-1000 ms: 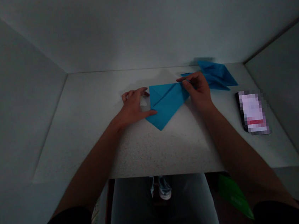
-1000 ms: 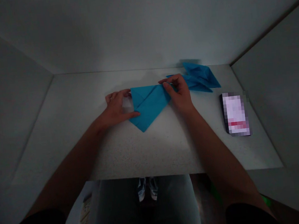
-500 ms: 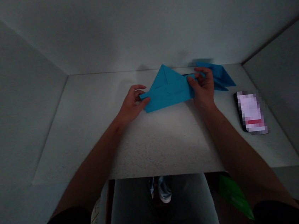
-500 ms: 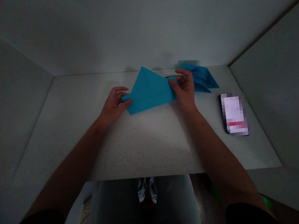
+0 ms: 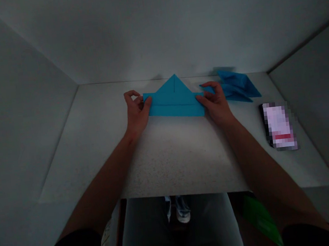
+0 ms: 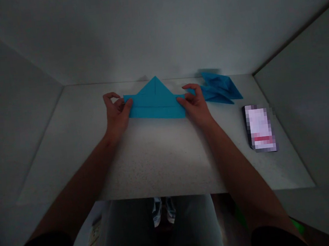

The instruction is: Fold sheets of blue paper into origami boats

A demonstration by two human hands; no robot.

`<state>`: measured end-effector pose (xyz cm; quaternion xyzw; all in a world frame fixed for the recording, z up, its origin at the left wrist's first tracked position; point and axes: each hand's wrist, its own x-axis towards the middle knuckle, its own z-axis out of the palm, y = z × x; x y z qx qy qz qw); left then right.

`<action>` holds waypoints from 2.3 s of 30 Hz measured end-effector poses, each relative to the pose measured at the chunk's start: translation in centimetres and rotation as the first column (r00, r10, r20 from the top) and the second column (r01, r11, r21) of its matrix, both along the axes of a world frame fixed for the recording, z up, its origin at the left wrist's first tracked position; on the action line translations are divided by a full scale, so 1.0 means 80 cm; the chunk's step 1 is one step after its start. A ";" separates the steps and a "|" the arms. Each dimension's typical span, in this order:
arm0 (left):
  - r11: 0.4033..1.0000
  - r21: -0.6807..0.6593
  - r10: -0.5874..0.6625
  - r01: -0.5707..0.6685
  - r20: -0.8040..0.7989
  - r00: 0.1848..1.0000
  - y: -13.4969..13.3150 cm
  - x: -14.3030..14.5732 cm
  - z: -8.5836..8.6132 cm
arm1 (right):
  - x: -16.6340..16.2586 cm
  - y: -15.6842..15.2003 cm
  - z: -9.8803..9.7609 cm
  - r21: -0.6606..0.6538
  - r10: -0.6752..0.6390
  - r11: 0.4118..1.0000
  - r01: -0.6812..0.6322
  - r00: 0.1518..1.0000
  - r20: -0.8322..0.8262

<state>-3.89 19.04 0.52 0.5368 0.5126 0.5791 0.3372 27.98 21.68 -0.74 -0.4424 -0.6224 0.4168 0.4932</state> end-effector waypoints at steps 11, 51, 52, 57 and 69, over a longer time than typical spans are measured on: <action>0.993 -0.053 -0.105 0.102 -0.064 0.992 0.005 -0.004 -0.008 | 0.005 0.008 0.000 0.019 -0.079 0.997 0.079 0.997 0.023; 0.991 -0.021 -0.134 0.133 -0.151 0.979 0.001 -0.010 -0.002 | 0.008 0.004 0.001 0.070 -0.074 0.995 0.072 0.997 0.029; 0.990 -0.018 -0.139 0.138 -0.147 0.979 0.002 -0.010 -0.004 | 0.009 0.005 -0.001 0.077 -0.078 0.994 0.075 0.996 0.032; 0.982 0.047 -0.181 0.182 -0.021 0.983 0.011 -0.011 -0.019 | 0.015 0.013 -0.007 0.108 -0.095 0.990 0.094 0.995 -0.001; 0.981 -0.047 -0.182 0.187 0.083 0.980 0.015 -0.010 -0.013 | 0.022 0.016 -0.009 0.031 -0.034 0.999 0.034 0.999 -0.015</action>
